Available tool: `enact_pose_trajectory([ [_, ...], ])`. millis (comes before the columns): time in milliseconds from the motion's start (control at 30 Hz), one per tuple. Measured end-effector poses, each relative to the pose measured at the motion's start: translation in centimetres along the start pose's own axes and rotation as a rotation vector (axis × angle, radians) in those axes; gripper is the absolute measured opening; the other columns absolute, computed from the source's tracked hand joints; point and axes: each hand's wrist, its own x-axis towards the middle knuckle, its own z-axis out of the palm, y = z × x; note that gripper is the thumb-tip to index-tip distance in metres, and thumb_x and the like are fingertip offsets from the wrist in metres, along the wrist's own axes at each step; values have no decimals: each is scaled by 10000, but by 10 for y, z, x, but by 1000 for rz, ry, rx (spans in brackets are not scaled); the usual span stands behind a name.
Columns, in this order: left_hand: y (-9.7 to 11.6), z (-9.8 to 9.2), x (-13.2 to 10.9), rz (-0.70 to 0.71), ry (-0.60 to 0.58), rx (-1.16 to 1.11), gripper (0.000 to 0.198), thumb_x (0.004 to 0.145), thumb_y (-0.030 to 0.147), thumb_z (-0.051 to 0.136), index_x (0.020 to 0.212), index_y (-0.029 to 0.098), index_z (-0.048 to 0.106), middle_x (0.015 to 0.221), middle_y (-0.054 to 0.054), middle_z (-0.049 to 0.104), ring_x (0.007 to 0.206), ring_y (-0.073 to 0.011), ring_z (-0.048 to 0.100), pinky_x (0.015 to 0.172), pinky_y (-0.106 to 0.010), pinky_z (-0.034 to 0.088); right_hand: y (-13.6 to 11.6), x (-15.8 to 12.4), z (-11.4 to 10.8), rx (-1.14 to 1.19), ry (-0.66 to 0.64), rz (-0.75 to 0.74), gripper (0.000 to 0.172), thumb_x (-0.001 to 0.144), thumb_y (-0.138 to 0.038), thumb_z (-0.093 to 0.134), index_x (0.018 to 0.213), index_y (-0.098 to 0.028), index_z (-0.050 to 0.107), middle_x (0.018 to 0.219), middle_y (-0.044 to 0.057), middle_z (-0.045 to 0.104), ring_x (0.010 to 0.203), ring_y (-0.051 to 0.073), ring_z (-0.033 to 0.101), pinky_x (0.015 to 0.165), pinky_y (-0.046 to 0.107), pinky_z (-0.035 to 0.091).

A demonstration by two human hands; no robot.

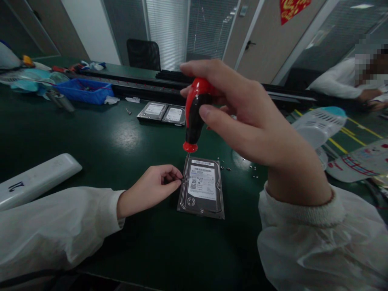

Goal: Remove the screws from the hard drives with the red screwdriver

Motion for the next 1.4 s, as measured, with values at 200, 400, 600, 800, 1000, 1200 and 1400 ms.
enact_pose_trajectory([
  [200, 0, 0, 1, 13, -4, -8, 117, 904, 271, 675, 950, 176, 725, 904, -38, 737, 783, -172, 678, 712, -309, 581, -3, 2, -1, -148, 88, 0, 458, 1003, -471, 624, 1208, -65, 682, 1021, 66, 676, 755, 107, 510, 679, 280, 438],
  [400, 0, -1, 2, 4, 0, 18, 112, 899, 259, 665, 937, 169, 720, 878, -38, 735, 761, -174, 672, 700, -312, 578, 1, 0, 1, 53, 86, -66, 531, 1060, -328, 504, 1476, -2, 553, 1349, 156, 694, 1130, 169, 674, 821, 264, 547],
  [600, 0, -1, 1, 9, 8, 10, 138, 895, 272, 671, 951, 157, 724, 883, -41, 741, 760, -171, 673, 697, -308, 571, -4, 1, 0, -132, 87, -35, 407, 1041, -411, 581, 1267, -92, 696, 1121, 42, 717, 867, 100, 623, 835, 244, 533],
  [800, -1, 0, 2, 29, -1, 9, 114, 895, 252, 663, 930, 156, 716, 857, -31, 726, 738, -157, 659, 681, -292, 561, -4, -1, -2, 5, 54, -29, 460, 1070, -280, 499, 1482, -96, 589, 1313, 103, 716, 1056, 147, 696, 874, 244, 552],
  [1000, -5, 0, 1, 27, -3, -14, 104, 903, 229, 665, 953, 156, 721, 875, -24, 724, 749, -147, 654, 695, -283, 561, -2, 2, -2, -144, 105, -30, 318, 1038, -431, 582, 1096, -149, 715, 911, 28, 670, 732, 113, 540, 719, 278, 473],
  [1200, -7, 0, 2, 19, -12, -16, 110, 912, 247, 682, 964, 158, 722, 880, -21, 723, 754, -148, 653, 692, -282, 560, -3, 0, -2, 63, 25, 19, 408, 1073, -380, 453, 1330, -99, 601, 1139, 107, 687, 892, 164, 616, 713, 287, 499],
  [1400, -6, 0, 2, 23, -4, -4, 111, 914, 240, 675, 972, 162, 729, 881, -18, 725, 753, -146, 656, 687, -275, 556, -6, 1, -2, -159, 127, 0, 353, 1014, -465, 615, 1163, -148, 661, 948, 18, 646, 685, 97, 480, 644, 260, 425],
])
